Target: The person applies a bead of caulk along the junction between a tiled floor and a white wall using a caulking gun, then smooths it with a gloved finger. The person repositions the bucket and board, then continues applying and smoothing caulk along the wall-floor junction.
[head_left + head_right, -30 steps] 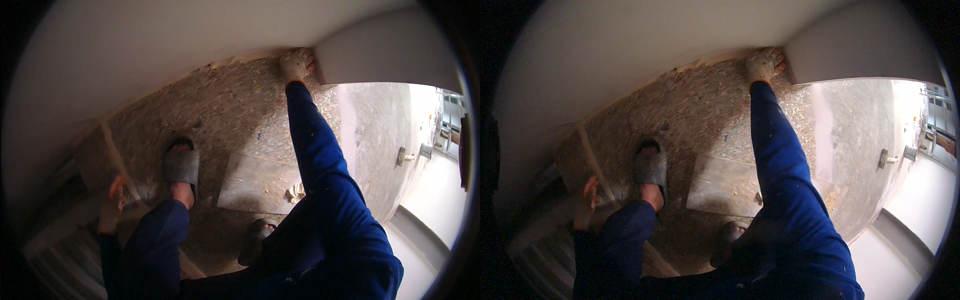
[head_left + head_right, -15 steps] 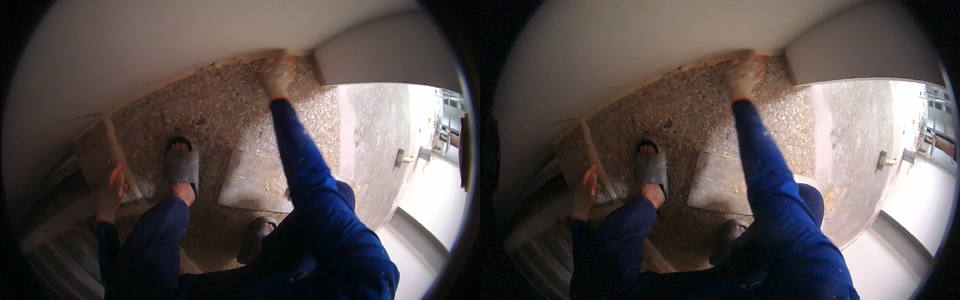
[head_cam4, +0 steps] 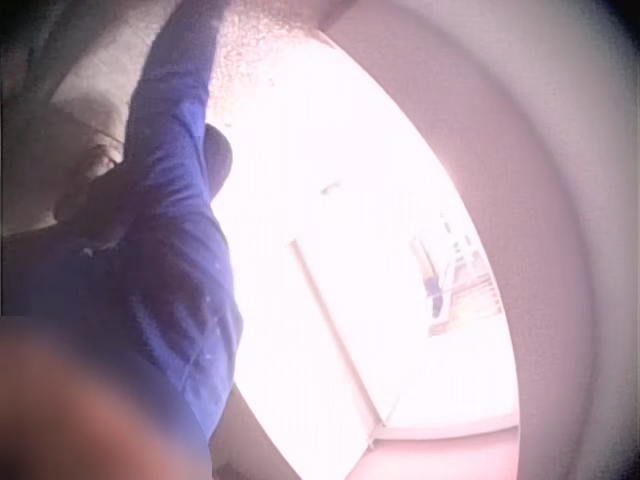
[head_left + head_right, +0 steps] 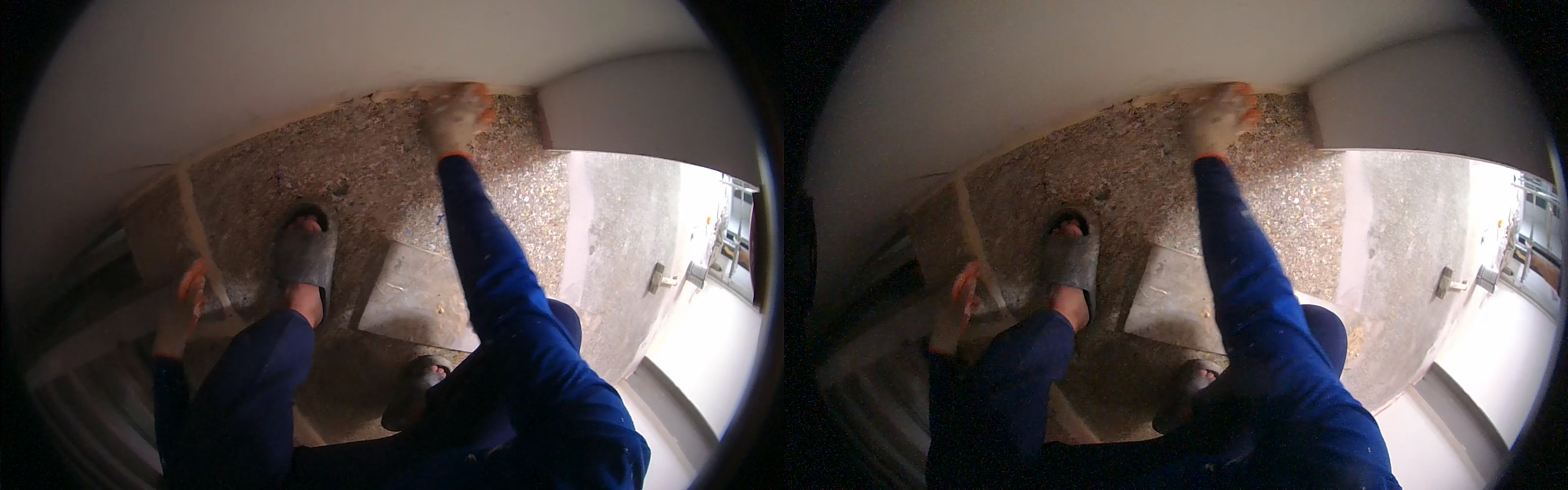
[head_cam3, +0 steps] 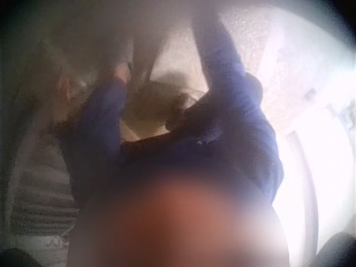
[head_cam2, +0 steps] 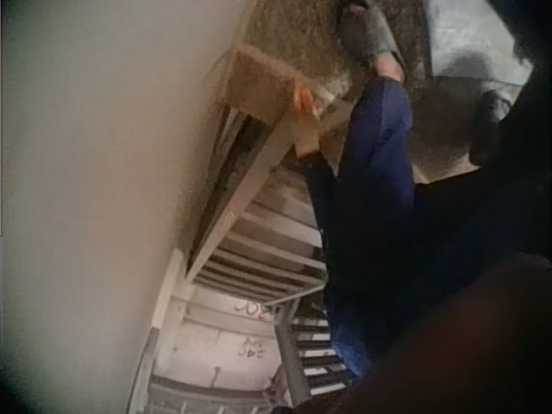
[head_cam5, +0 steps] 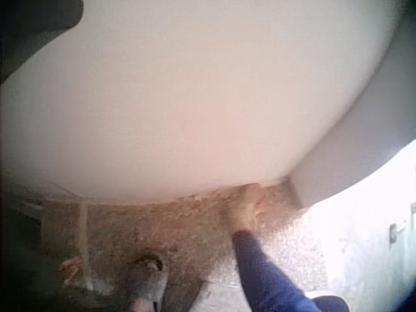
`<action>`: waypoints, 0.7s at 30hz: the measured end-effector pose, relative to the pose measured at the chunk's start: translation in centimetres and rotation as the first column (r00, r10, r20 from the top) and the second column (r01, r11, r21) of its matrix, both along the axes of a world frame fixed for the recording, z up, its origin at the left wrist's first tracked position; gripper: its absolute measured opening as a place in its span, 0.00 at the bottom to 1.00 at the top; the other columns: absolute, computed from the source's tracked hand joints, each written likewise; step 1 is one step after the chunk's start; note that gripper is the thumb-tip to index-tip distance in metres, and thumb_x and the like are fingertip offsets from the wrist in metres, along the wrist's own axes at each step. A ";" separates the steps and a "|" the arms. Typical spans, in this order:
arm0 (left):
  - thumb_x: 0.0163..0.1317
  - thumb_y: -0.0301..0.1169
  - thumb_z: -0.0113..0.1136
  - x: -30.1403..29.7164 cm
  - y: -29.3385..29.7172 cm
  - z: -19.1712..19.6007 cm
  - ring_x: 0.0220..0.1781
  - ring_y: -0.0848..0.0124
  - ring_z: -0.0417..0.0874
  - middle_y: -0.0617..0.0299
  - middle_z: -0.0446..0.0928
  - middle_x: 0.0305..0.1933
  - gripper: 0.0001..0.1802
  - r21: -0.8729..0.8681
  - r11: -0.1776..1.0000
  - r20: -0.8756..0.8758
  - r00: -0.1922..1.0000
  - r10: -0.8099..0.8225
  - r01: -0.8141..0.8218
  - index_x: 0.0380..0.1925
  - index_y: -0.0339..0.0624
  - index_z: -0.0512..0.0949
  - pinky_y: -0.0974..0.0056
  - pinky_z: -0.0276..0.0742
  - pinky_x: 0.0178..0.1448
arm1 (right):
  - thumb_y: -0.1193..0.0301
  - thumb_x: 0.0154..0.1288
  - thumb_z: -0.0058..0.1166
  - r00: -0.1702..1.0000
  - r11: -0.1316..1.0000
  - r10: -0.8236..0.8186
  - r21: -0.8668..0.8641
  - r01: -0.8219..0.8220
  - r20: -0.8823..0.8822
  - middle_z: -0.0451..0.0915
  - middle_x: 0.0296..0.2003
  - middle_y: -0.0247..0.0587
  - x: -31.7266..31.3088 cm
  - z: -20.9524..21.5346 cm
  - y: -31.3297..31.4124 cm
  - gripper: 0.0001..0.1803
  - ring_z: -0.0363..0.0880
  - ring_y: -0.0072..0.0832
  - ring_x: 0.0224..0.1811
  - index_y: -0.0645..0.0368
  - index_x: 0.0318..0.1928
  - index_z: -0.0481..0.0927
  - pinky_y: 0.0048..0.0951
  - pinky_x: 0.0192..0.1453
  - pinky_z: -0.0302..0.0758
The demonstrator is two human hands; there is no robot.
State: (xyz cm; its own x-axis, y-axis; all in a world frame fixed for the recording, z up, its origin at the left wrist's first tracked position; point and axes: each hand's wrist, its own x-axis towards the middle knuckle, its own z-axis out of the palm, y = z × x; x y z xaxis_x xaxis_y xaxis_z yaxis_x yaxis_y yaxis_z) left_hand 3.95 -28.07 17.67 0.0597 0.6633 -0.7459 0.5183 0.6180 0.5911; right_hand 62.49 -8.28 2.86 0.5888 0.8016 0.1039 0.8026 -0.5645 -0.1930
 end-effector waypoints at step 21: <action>0.81 0.45 0.45 4.4 0.4 1.8 0.80 0.71 0.60 0.61 0.62 0.79 0.30 -0.098 0.995 0.053 0.998 0.032 -0.027 0.77 0.47 0.62 0.65 0.63 0.71 | 0.49 0.73 0.46 0.930 0.988 0.145 -0.006 -0.156 -0.339 0.52 0.78 0.64 -13.9 4.0 -1.6 0.45 0.43 0.51 0.83 0.69 0.78 0.53 0.60 0.83 0.32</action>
